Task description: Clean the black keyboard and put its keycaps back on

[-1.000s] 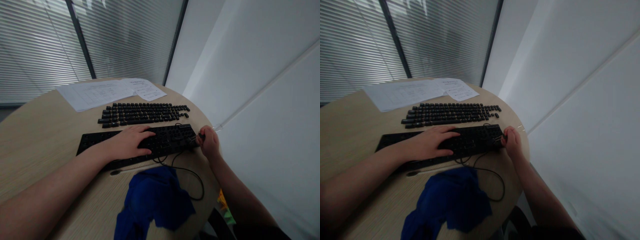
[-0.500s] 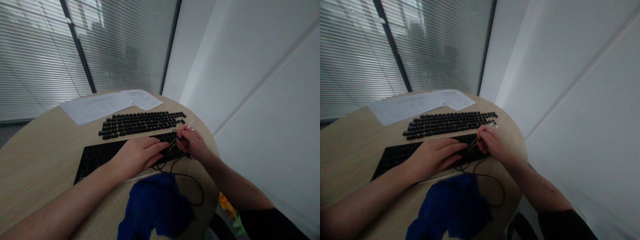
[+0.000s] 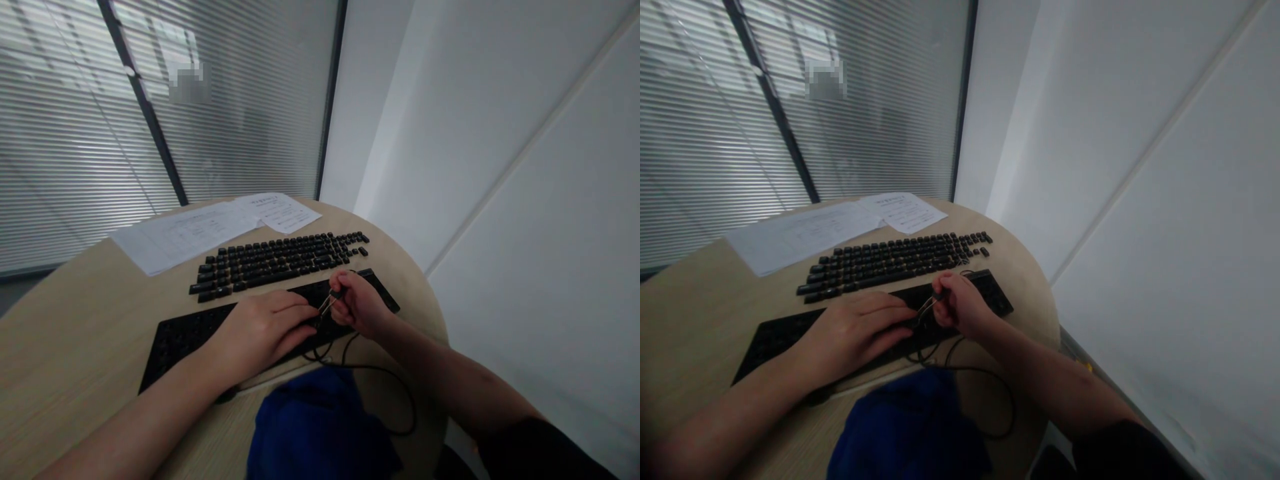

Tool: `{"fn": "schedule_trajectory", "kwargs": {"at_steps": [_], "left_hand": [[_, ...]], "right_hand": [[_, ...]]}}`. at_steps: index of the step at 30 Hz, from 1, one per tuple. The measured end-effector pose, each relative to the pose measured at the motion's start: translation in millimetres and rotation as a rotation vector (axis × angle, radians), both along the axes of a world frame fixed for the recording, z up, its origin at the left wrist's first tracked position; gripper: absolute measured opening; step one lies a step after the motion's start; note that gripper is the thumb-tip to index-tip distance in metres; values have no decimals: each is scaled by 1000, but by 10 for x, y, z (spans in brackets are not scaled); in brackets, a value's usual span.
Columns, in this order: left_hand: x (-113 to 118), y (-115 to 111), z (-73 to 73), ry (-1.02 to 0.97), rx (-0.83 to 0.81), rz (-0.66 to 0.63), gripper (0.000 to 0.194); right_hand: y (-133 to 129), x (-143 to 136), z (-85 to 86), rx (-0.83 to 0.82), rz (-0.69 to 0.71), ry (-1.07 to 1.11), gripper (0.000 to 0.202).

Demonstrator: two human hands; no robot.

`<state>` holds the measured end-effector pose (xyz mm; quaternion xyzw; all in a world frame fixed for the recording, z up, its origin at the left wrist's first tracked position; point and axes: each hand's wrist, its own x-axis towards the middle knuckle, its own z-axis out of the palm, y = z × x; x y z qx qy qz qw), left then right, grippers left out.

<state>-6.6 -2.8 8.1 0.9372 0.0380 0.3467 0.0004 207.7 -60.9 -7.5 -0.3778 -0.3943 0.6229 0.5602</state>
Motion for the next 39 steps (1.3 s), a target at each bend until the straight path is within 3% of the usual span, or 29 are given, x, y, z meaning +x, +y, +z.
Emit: {"fn": "schedule_trajectory", "kwargs": {"at_steps": [9,15,21,27,31,39], "left_hand": [[24,-37,-18,100,-194,-24,12],[-35,-20,51,17,-206,8,9],[-38,-25,101,-78,-146,22,10],[-18,-61,80,-138,-48,53,12],[-22,-63,55,-137,-7,51,14],[-21,-64,40,-131,22,23,13]], "right_hand": [[34,16,-66,-19,19,-49,25],[58,113,-79,11,-84,-130,50],[-17,119,-40,333,-309,-468,66],[-113,65,-33,311,-99,-535,49],[-147,66,9,415,-60,-679,28],[-123,109,40,361,19,-698,28]]}}
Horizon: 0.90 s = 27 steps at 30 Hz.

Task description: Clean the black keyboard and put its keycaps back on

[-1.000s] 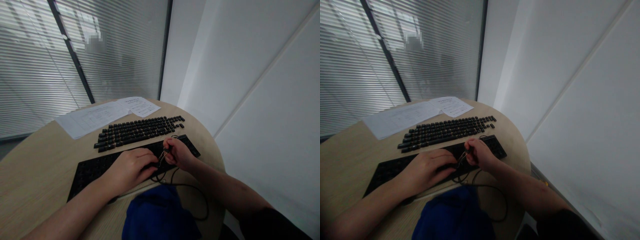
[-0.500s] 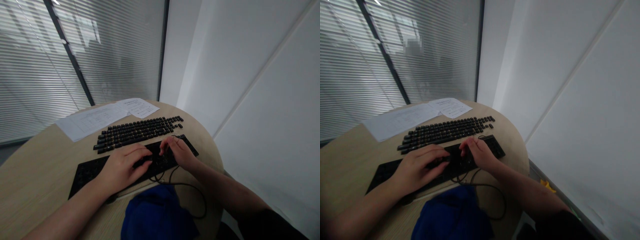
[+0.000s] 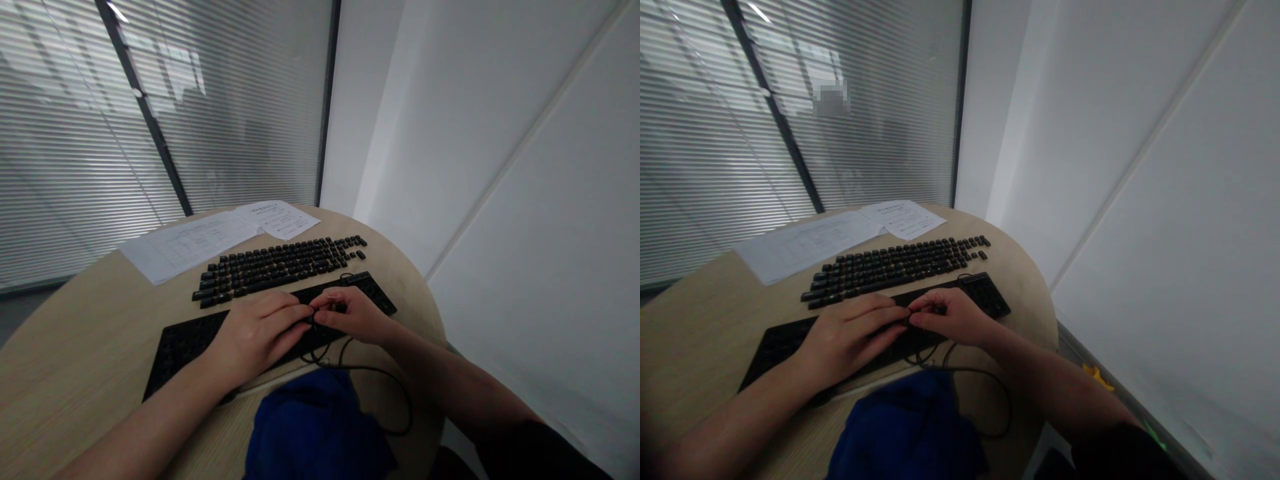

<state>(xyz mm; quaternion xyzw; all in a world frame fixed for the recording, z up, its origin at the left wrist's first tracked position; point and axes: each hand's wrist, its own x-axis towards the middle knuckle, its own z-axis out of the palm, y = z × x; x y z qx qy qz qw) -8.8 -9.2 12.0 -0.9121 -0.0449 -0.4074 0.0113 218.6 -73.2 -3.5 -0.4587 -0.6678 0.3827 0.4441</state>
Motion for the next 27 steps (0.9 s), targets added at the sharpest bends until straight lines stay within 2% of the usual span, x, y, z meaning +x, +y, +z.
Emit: {"fn": "schedule_trajectory", "kwargs": {"at_steps": [4,6,8,11,12,14,18,23,27], "left_hand": [[3,-10,-13,29,11,10,15],[4,-8,-19,43,-6,36,21],[2,10,-21,66,-32,82,25],[-8,72,-26,142,-64,137,21],[-13,101,-31,171,-74,147,21],[-26,160,-45,228,-101,164,23],[-47,246,-79,333,-174,204,23],[-56,276,-96,376,-244,215,21],[-49,281,-94,374,-259,209,20]], "right_hand": [[2,19,-7,-2,41,-56,29],[8,96,17,28,11,-117,28],[52,268,72,109,-106,-212,26],[239,693,182,233,-391,-393,24],[333,854,210,224,-449,-468,24],[539,1148,224,142,-472,-623,20],[870,1462,49,-9,-505,-787,20],[1026,1492,-250,-56,-467,-803,21],[1066,1533,-353,-77,-450,-802,22]]}}
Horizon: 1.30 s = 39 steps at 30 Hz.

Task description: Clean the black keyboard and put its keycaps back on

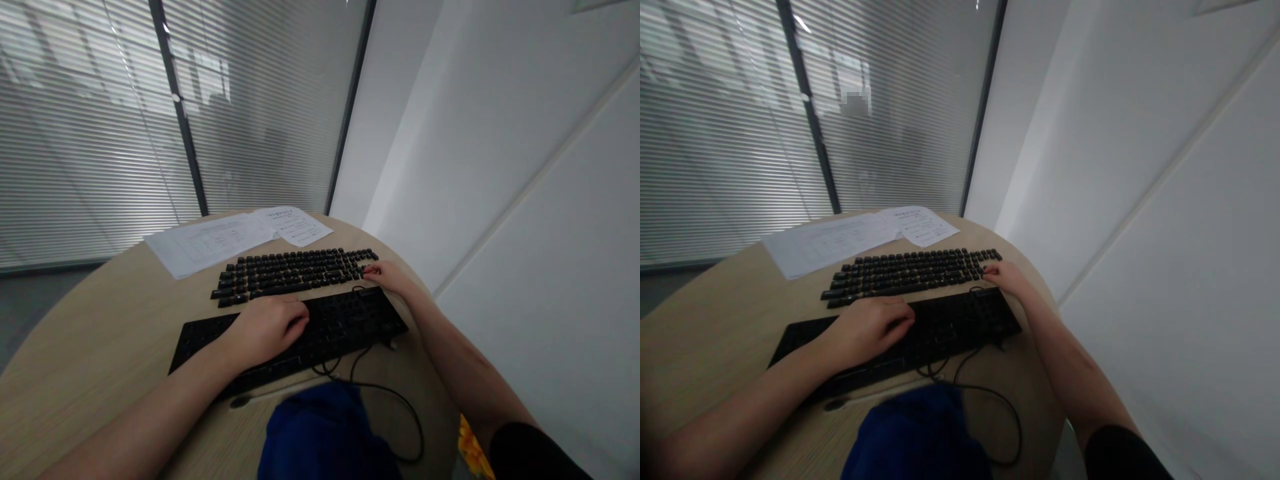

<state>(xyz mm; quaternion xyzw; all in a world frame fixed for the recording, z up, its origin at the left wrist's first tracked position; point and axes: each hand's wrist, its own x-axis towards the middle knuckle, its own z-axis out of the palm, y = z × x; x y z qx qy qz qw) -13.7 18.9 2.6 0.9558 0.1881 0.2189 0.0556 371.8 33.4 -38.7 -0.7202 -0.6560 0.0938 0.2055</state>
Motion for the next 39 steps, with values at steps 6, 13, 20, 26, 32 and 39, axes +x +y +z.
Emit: {"fn": "schedule_trajectory", "kwargs": {"at_steps": [6,13,20,26,32,39], "left_hand": [[8,7,-39,15,-36,-17,18],[14,-13,-37,-16,-70,-47,19],[15,-2,-43,-21,-75,-52,17],[4,9,-44,6,-81,-51,18],[-9,30,-31,3,-56,-47,20],[-4,56,-15,42,-44,-7,20]], "right_hand": [[15,81,-72,-23,2,2,27],[35,83,-104,-8,7,-12,30],[43,79,-138,3,-10,17,27],[-3,90,-97,78,-40,83,26],[-142,209,64,309,-242,180,53],[-563,108,328,635,-237,1023,61]]}}
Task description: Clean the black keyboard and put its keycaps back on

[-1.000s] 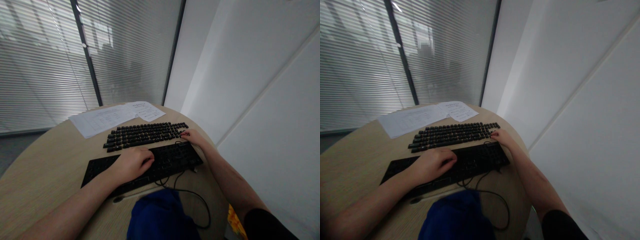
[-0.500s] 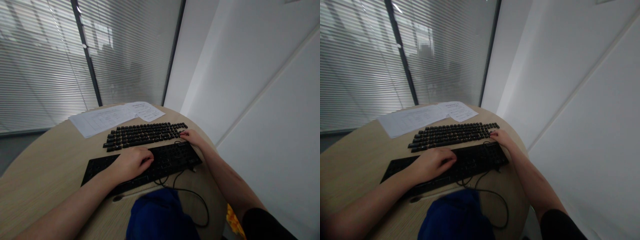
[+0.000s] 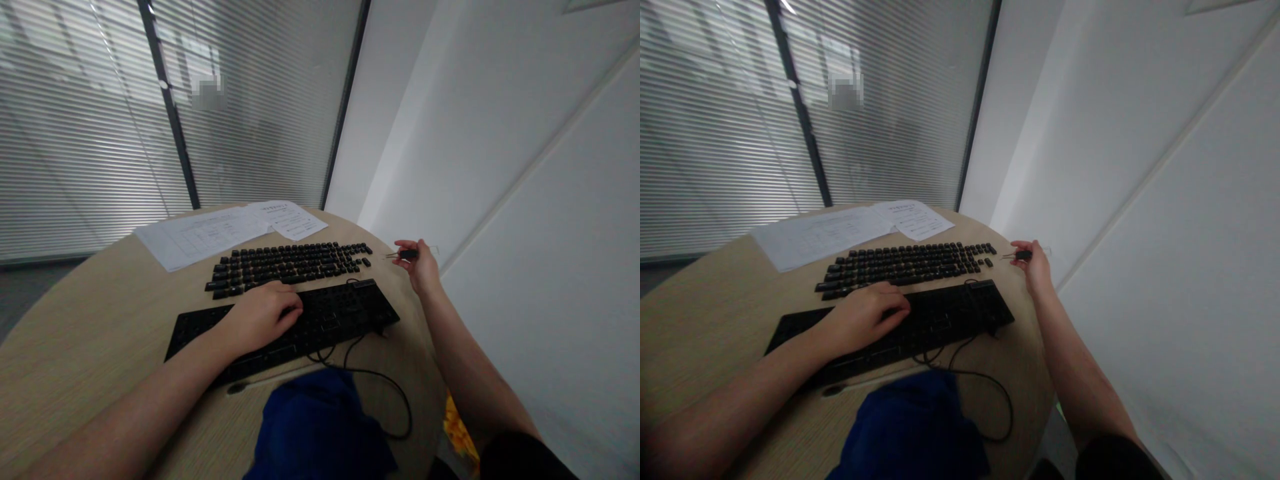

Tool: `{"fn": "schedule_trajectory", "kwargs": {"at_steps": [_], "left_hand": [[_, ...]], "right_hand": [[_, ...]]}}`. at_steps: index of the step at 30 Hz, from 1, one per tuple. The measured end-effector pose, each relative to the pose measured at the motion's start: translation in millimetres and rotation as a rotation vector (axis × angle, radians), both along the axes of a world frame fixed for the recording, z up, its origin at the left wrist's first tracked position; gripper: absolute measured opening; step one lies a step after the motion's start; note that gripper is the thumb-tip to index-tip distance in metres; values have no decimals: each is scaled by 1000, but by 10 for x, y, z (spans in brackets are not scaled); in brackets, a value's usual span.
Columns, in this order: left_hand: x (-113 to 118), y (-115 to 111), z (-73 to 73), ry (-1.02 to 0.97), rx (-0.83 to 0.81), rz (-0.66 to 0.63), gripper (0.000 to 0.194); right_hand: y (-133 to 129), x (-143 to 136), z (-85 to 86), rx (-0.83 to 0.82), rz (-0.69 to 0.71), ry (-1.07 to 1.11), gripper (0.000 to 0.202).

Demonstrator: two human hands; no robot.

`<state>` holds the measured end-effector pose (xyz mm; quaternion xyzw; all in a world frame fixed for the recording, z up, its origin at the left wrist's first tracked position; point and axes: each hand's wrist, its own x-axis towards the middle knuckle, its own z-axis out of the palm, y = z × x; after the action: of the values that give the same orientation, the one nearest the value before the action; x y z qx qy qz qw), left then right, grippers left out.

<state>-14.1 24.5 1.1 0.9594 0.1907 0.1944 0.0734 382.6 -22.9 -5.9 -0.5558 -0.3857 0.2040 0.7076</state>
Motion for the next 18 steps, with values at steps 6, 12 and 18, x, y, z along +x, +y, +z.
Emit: {"fn": "schedule_trajectory", "kwargs": {"at_steps": [6,12,18], "left_hand": [[35,27,-98,52,-32,24,21],[66,62,-270,90,-46,42,42],[49,47,-269,117,-74,30,57]], "right_hand": [[-605,-376,-177,-84,224,148,55],[-813,-541,-324,-99,219,153,45],[-786,-530,-361,1,255,89,43]]}}
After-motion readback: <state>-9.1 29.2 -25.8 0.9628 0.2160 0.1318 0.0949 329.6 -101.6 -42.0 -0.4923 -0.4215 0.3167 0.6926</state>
